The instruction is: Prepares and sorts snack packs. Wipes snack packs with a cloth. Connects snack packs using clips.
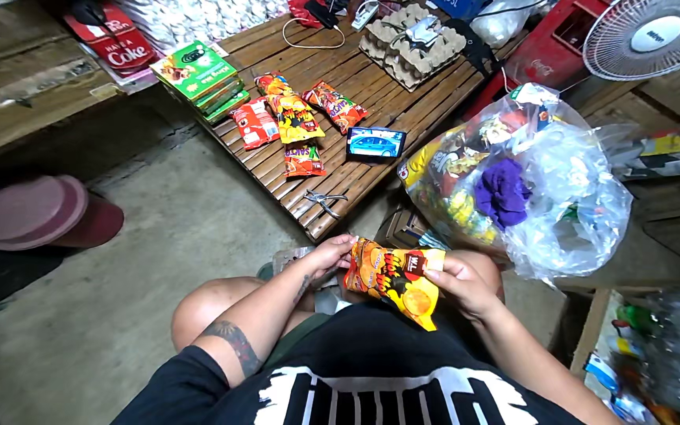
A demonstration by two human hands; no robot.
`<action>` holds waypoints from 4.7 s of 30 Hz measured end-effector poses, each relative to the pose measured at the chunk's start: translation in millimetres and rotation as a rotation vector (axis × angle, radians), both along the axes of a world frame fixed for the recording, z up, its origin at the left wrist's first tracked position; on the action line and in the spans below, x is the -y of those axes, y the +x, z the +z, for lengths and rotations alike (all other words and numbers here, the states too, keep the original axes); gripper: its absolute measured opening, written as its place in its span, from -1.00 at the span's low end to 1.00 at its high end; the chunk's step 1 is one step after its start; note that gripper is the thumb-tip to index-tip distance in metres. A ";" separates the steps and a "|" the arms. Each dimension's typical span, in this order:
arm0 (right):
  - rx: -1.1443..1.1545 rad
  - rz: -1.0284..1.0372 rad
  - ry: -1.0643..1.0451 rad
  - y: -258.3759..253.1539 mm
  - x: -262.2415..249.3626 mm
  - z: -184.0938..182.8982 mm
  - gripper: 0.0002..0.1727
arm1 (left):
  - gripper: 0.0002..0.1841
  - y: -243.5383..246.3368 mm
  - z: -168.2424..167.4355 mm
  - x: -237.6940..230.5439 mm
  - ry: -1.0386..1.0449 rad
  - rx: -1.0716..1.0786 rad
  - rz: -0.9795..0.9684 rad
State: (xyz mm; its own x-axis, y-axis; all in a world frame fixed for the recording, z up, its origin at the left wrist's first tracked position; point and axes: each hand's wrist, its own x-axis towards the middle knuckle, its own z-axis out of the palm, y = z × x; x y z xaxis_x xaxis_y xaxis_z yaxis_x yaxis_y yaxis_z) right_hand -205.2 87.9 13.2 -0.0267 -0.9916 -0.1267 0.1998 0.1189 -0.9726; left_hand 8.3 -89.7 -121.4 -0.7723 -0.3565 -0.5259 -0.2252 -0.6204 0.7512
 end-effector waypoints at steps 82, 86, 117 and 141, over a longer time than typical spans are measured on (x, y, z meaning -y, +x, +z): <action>-0.206 -0.169 -0.067 94.2 182.8 -41.4 -0.66 | 0.06 21.3 42.7 13.6 0.076 -0.592 0.571; -0.274 -0.169 -0.040 97.0 187.2 -86.6 -0.67 | -0.45 19.3 47.3 20.2 0.243 -0.370 0.853; -1.354 0.601 0.343 90.7 190.6 -133.6 -0.55 | -0.58 8.6 41.8 20.6 0.345 -0.035 0.890; -1.443 0.307 0.150 61.5 186.9 -124.9 -0.52 | -0.55 12.7 41.6 25.0 0.345 -0.047 0.822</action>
